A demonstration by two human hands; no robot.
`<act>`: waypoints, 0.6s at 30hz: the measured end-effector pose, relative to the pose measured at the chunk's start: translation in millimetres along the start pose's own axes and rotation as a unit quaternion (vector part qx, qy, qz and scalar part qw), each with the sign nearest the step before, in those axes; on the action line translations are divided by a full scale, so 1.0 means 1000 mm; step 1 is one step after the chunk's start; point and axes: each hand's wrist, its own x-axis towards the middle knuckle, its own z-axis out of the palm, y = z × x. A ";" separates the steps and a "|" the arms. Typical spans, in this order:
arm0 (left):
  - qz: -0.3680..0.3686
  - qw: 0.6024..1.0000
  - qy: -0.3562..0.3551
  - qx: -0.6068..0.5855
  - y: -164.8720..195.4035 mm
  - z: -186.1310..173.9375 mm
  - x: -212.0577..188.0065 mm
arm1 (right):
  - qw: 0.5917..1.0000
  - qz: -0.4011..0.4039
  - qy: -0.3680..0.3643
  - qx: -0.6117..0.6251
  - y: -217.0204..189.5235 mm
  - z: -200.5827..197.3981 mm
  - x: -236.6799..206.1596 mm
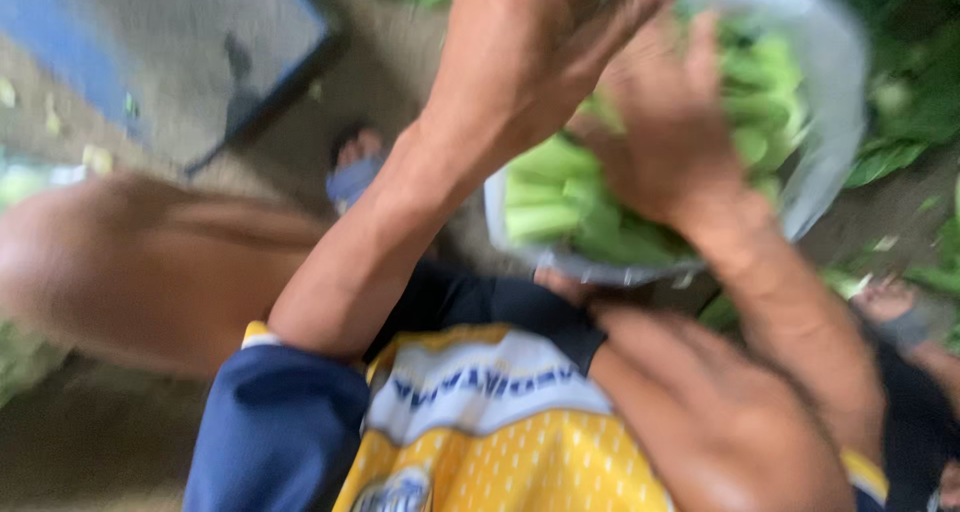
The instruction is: The person sits on the ground and packs bok choy into a clear plastic bag. They repeatedly pick up bunches of bok choy from a large pile, arrange them inside the bag, and press them down to fit more. The bag gradually fills as the person continues to add vegetables.
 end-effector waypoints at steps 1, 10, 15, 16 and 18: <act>-0.091 0.993 -0.044 0.056 0.003 -0.001 -0.015 | 0.999 0.004 -0.001 0.035 -0.004 -0.002 -0.021; -0.281 0.929 -0.062 -0.234 -0.060 0.014 -0.191 | 0.982 -0.145 -0.096 0.070 -0.053 0.045 -0.087; -0.275 0.916 -0.022 -0.291 -0.050 0.027 -0.198 | 0.973 -0.205 -0.105 -0.017 -0.060 0.050 -0.081; -0.271 0.913 -0.012 -0.305 -0.044 0.026 -0.196 | 0.976 -0.192 -0.094 -0.040 -0.062 0.049 -0.081; -0.269 0.910 -0.008 -0.316 -0.036 0.022 -0.188 | 0.980 -0.163 -0.072 -0.092 -0.064 0.050 -0.082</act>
